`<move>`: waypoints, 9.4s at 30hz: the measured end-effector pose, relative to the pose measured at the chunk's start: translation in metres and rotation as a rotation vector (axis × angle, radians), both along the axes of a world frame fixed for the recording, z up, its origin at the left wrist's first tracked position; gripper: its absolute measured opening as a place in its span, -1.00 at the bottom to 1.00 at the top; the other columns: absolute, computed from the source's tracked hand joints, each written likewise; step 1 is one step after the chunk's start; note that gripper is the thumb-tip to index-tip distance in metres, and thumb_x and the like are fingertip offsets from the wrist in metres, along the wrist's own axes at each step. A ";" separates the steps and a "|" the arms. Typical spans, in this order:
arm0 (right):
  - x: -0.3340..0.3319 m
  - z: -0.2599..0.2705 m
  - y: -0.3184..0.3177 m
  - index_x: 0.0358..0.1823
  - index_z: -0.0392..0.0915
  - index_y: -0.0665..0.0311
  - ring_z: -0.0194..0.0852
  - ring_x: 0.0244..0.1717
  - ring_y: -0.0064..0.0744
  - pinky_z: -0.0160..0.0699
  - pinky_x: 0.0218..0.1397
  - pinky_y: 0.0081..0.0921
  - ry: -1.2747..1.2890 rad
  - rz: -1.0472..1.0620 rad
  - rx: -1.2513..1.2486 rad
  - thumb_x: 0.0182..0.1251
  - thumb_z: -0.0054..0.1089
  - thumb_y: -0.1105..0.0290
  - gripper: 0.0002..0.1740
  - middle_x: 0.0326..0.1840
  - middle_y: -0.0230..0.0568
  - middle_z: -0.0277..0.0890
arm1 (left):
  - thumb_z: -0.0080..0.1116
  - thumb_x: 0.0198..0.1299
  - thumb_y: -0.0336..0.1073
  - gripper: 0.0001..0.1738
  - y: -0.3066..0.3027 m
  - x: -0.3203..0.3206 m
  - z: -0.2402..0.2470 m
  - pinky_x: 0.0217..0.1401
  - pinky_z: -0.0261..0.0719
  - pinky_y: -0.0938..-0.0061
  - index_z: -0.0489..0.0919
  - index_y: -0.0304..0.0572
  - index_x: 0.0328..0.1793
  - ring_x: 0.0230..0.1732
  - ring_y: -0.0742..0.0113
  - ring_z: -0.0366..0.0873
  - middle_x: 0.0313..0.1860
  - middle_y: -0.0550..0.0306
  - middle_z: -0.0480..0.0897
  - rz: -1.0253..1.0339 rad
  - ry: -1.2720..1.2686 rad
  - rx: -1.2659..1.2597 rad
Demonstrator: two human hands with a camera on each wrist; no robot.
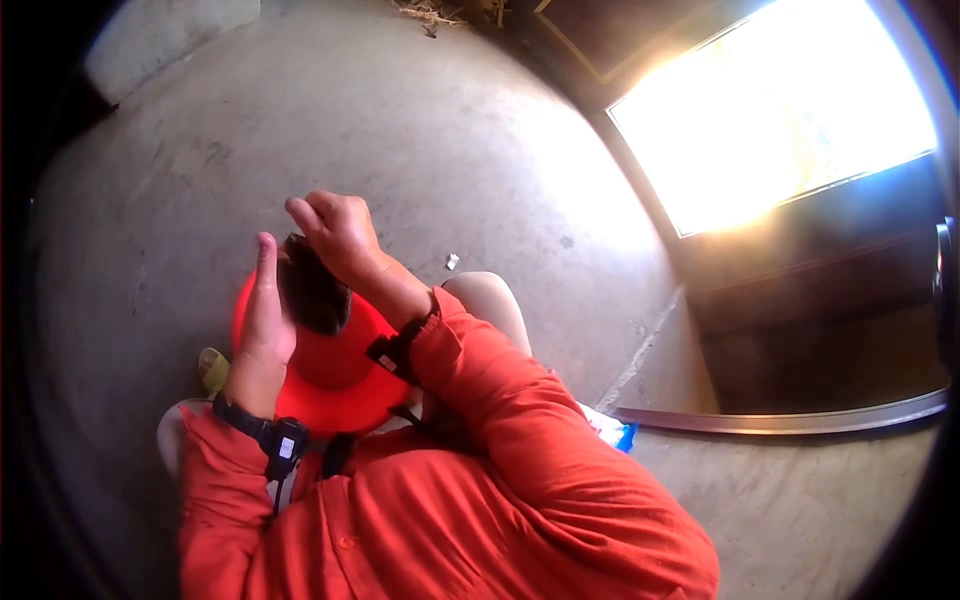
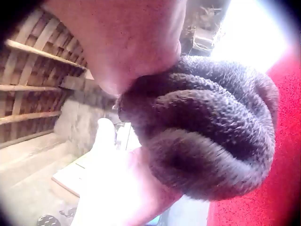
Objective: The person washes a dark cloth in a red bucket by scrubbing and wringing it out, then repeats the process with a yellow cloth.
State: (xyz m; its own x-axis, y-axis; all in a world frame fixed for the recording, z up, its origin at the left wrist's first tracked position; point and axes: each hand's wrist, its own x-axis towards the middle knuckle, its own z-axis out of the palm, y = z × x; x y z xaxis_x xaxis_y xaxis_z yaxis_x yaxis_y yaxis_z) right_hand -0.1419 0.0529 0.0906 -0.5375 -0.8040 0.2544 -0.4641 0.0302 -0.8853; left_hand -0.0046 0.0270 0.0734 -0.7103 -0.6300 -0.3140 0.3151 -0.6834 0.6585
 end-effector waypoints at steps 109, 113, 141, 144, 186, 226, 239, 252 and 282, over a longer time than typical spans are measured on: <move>0.067 -0.028 0.008 -0.54 0.53 0.13 0.47 -0.53 -0.36 0.30 -0.69 -0.36 1.082 0.195 0.205 -0.03 0.19 0.30 -0.90 -0.48 -0.28 0.45 | -0.15 0.40 -0.09 -0.67 0.002 -0.004 -0.069 0.09 0.49 0.37 0.45 -0.08 0.10 0.00 0.28 0.49 0.02 0.15 0.52 0.076 0.112 0.157; 0.011 -0.008 -0.008 -0.57 0.39 0.00 0.29 -0.53 -0.52 0.05 -0.78 -0.52 1.138 0.020 0.143 -0.07 0.12 0.23 -0.89 -0.50 -0.41 0.24 | -0.12 0.36 -0.15 -0.70 0.000 -0.012 -0.043 0.05 0.50 0.38 0.47 -0.11 0.07 -0.01 0.31 0.49 -0.01 0.16 0.53 0.016 0.057 0.280; -0.006 0.011 0.004 -0.25 0.53 0.43 0.56 -0.31 -0.13 0.51 -0.20 -0.27 -0.249 0.185 0.039 0.24 0.18 -0.01 -0.48 -0.39 0.05 0.57 | 0.10 0.33 -0.11 -0.65 -0.011 -0.001 0.014 -0.06 0.47 0.54 0.53 -0.26 0.02 -0.19 0.50 0.48 -0.22 0.21 0.59 -0.069 -0.438 -0.704; -0.006 0.015 0.018 -0.18 0.52 0.42 0.49 -0.21 -0.33 0.46 -0.11 -0.37 -0.421 0.436 0.183 0.25 0.17 -0.08 -0.42 -0.29 -0.07 0.55 | 0.01 0.38 -0.09 -0.65 -0.021 0.003 0.015 -0.02 0.47 0.55 0.53 -0.25 0.00 -0.12 0.51 0.47 -0.14 0.22 0.57 0.123 -0.276 -0.536; 0.004 -0.018 -0.007 -0.51 0.40 0.32 0.56 -0.52 -0.16 0.46 -0.50 -0.22 0.547 -0.064 0.200 0.20 0.11 0.22 -0.70 -0.62 -0.09 0.44 | -0.07 0.37 0.05 -0.56 0.009 -0.014 -0.023 -0.06 0.49 0.46 0.50 -0.18 0.03 -0.12 0.43 0.51 -0.13 0.21 0.54 -0.039 -0.026 0.092; 0.013 0.012 0.003 -0.57 0.53 0.14 0.52 -0.51 -0.27 0.43 -0.64 -0.33 0.979 0.109 0.198 0.05 0.10 0.29 -0.86 -0.53 -0.26 0.46 | -0.19 0.40 -0.06 -0.65 -0.008 -0.026 -0.067 0.09 0.38 0.44 0.46 -0.11 0.05 0.00 0.41 0.43 -0.02 0.13 0.52 0.180 0.268 0.193; -0.014 -0.005 -0.004 -0.52 0.52 0.42 0.54 -0.36 0.15 0.54 -0.34 -0.15 0.333 -0.162 0.319 0.18 0.07 0.19 -0.64 -0.49 0.19 0.52 | 0.01 0.34 -0.03 -0.58 -0.004 -0.017 -0.029 0.12 0.52 0.34 0.51 -0.23 0.09 -0.01 0.26 0.57 0.02 0.10 0.60 0.090 -0.042 0.238; 0.057 0.006 0.019 -0.49 0.36 0.30 0.52 -0.53 -0.11 0.48 -0.50 -0.31 0.507 0.199 0.002 0.09 0.30 0.20 -0.65 -0.56 -0.11 0.48 | -0.06 0.38 -0.01 -0.54 -0.030 0.002 -0.090 0.14 0.49 0.40 0.44 -0.25 0.15 0.05 0.30 0.50 -0.01 0.12 0.55 0.075 0.116 -0.025; -0.010 0.015 -0.002 -0.32 0.51 0.40 0.42 -0.37 -0.49 0.45 -0.27 -0.46 -0.266 0.124 0.015 0.28 0.23 0.12 -0.61 -0.48 -0.23 0.51 | 0.15 0.29 -0.14 -0.64 -0.012 -0.006 0.008 0.15 0.42 0.51 0.53 -0.19 0.10 0.03 0.46 0.49 -0.01 0.26 0.58 -0.172 -0.171 -0.228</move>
